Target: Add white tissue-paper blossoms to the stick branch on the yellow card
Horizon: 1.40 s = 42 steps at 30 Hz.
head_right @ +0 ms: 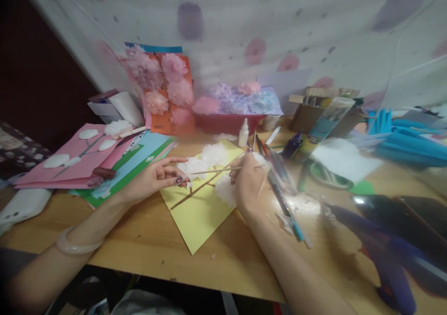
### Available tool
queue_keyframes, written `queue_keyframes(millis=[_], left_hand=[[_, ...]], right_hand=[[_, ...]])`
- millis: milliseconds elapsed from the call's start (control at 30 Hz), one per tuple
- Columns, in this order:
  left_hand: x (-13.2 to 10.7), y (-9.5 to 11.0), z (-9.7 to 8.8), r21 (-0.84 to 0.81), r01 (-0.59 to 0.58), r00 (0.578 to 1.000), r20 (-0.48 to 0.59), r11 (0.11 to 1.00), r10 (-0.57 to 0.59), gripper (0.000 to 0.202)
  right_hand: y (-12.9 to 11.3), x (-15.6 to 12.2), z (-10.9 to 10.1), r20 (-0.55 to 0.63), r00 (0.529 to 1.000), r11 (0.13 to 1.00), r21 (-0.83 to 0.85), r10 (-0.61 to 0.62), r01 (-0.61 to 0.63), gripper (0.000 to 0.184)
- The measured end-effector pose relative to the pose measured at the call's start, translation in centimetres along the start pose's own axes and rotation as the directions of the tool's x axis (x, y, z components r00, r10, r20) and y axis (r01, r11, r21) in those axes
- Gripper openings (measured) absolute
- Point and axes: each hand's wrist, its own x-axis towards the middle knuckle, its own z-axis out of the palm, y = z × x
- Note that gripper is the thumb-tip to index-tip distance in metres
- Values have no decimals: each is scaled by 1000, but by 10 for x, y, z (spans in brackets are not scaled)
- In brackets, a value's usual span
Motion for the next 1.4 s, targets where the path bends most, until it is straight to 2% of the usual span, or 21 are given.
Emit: queue_keyframes(millis=[433, 733, 833, 1033, 1133, 1267, 1400], left_hand=[[-1, 0, 3, 52, -61, 998, -5, 997, 61, 56], [-1, 1, 7, 44, -23, 1000, -7, 999, 23, 51], [-2, 2, 6, 36, -15, 999, -28, 999, 16, 51], [-6, 3, 4, 120, -13, 995, -95, 993, 24, 60], [-9, 4, 0, 159, -11, 987, -158, 987, 36, 59], [-11, 6, -2, 256, -16, 965, -249, 967, 82, 55], [-12, 4, 8, 320, 4, 956, -279, 947, 90, 56]], right_hand=[[3, -1, -1, 34, 998, 999, 25, 47, -47, 43], [3, -3, 2, 81, 997, 998, 50, 19, -23, 42], [1, -4, 2, 86, 996, 999, 46, 4, -8, 43], [0, -5, 2, 121, 992, 999, 44, -16, 11, 46], [3, -2, 1, 86, 996, 998, 53, -26, 21, 48], [7, 3, -1, 64, 993, 994, -55, -96, 100, 50], [8, 1, -1, 154, 973, 969, -152, -172, 195, 51]])
